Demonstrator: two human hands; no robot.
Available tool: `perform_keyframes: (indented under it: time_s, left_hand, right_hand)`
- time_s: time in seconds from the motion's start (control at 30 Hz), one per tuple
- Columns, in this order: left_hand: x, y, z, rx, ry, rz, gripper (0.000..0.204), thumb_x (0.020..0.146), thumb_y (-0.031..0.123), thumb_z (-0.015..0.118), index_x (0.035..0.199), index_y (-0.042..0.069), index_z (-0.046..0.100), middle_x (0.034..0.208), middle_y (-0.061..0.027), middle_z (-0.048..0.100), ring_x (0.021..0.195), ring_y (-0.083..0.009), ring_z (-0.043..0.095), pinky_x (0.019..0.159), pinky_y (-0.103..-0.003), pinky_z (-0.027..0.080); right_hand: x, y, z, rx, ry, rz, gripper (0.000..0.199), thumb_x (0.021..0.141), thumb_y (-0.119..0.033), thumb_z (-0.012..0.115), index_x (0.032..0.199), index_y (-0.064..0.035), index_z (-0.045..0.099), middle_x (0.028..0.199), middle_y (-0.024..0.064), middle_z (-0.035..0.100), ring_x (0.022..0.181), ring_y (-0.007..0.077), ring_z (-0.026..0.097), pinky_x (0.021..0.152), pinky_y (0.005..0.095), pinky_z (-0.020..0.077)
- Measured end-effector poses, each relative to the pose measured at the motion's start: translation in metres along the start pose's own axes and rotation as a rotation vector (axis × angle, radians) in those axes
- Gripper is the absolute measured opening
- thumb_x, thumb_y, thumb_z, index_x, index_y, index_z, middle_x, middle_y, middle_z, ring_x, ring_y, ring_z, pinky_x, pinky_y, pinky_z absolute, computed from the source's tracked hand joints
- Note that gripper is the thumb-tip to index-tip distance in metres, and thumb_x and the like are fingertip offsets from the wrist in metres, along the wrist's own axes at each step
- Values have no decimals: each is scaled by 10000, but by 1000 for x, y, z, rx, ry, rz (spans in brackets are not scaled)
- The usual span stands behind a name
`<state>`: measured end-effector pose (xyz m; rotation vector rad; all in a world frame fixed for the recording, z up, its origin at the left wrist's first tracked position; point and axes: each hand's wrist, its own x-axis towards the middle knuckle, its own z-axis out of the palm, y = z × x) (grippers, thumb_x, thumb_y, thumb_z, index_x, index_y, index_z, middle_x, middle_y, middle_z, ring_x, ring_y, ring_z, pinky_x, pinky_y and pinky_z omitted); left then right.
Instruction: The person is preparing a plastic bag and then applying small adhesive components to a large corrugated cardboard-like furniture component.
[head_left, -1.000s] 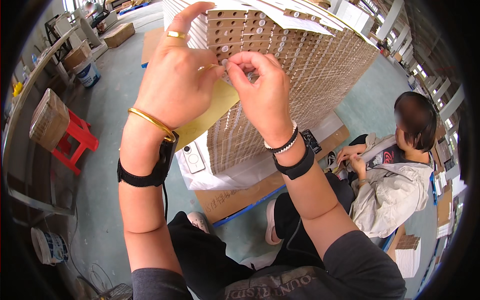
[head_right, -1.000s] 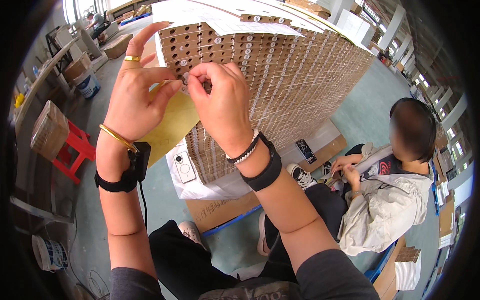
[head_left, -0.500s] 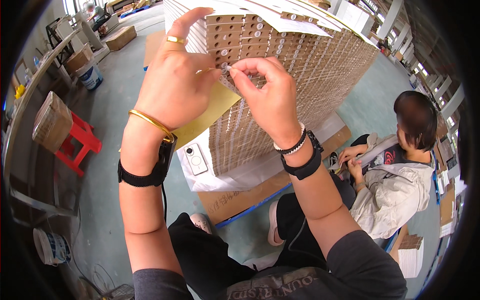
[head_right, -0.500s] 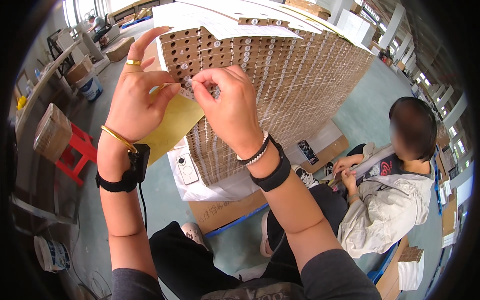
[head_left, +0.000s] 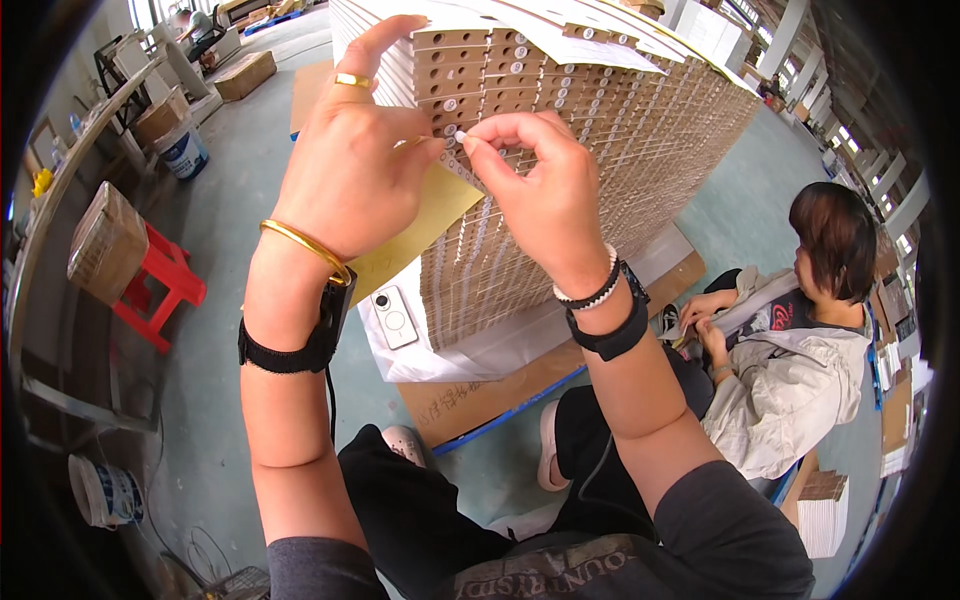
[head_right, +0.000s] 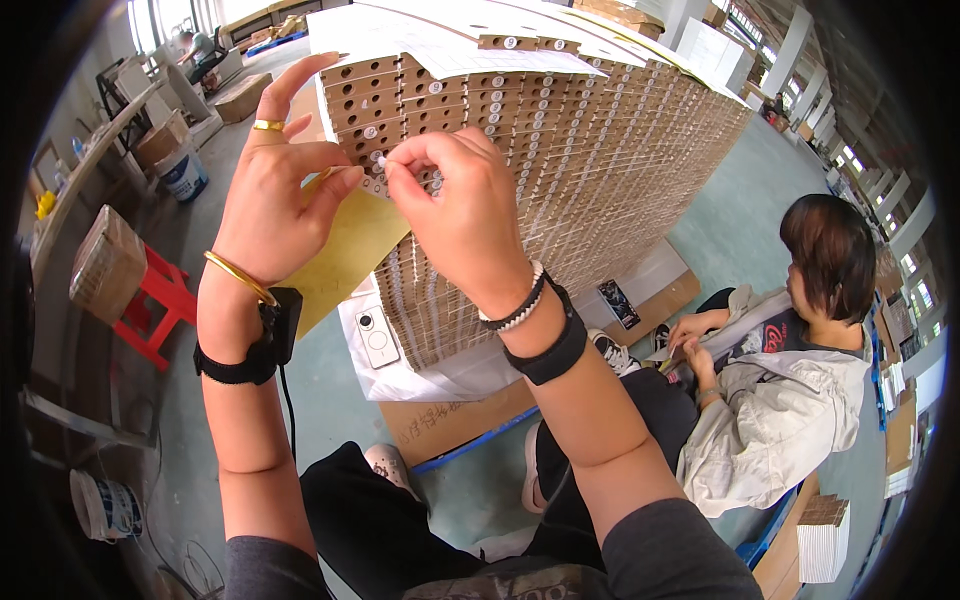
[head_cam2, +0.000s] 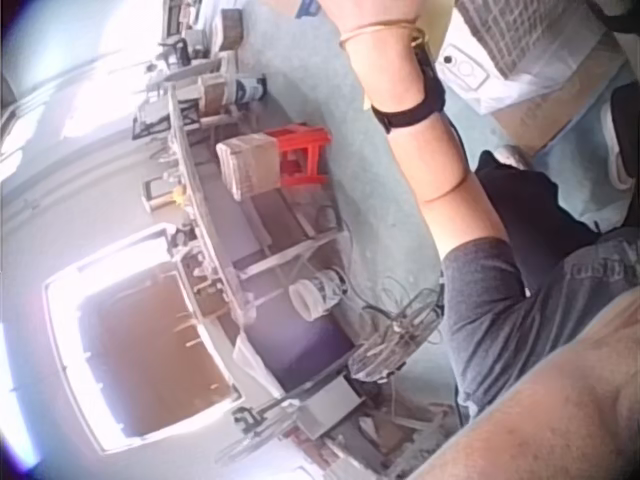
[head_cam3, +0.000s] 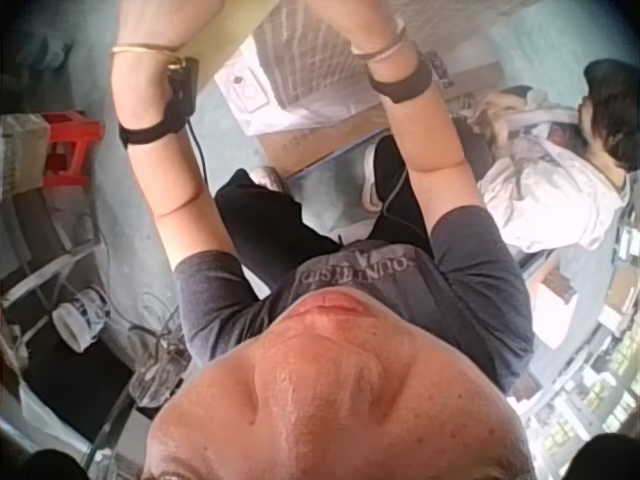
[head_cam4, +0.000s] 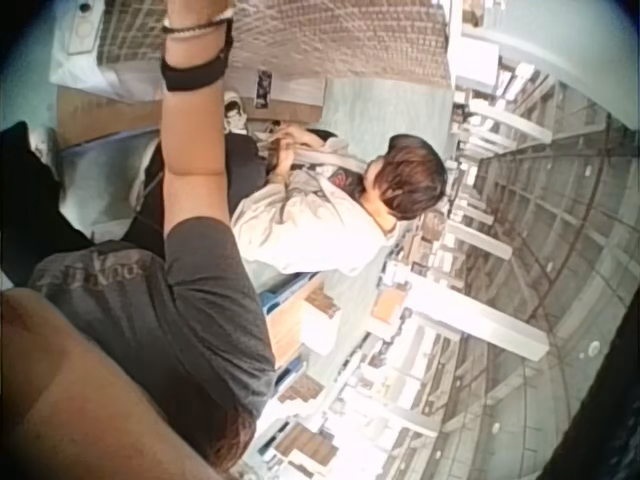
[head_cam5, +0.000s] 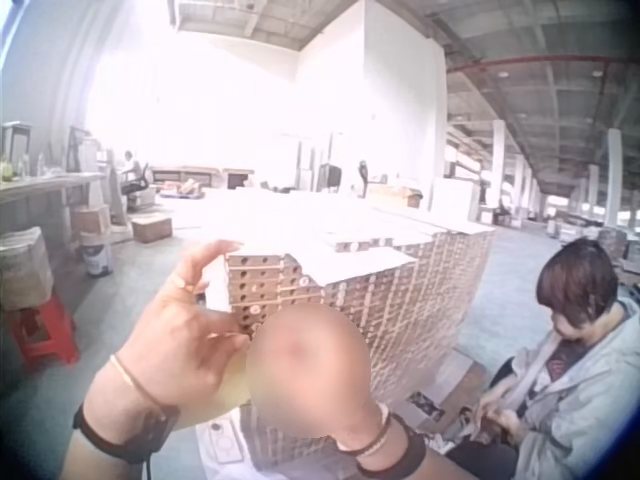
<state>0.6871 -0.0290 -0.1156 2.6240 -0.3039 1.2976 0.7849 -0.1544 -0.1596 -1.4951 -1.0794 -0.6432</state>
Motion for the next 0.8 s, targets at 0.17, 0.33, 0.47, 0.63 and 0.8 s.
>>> perform_keyframes:
  time_s: [0.17,0.33,0.47,0.63,0.8]
  left_hand:
    - [-1,0,-1,34,-10,16,59,678,27,653,733,7,654,1349,-145,375,1230,-318,393,917,-449,439]
    - [1,0,1,21,4,33,60,678,28,653,733,4,655,1356,-142,372,1237,-314,386,911,-448,440]
    - [-1,-1,0,36,-10,27,64,678,26,651,738,3,656,1357,-143,369,1237,-317,385,913,-449,438]
    - [0,-1,-2,46,-38,38,59,680,19,647,736,2,654,1364,-149,356,1234,-324,387,916,-448,436]
    - [0,-1,-2,42,-38,34,74,682,22,647,754,8,658,1377,-148,339,1237,-331,383,916,-450,436]
  right_hand:
    - [0,6,4,-52,-65,1,47,702,-54,660,744,-45,639,658,54,615,665,211,562,643,318,444]
    - [-3,12,8,-102,-26,-58,52,700,-58,662,749,-49,645,649,53,612,663,212,563,627,322,446]
    - [-6,6,4,93,-22,155,48,698,-57,660,744,-53,646,649,51,611,662,221,566,627,334,450]
    - [-6,9,5,15,-40,101,56,691,-54,657,745,-60,645,649,46,607,668,223,568,644,339,451]
    - [-8,13,8,-131,-24,-19,55,691,-80,667,738,-66,643,678,50,634,688,217,567,696,333,439]
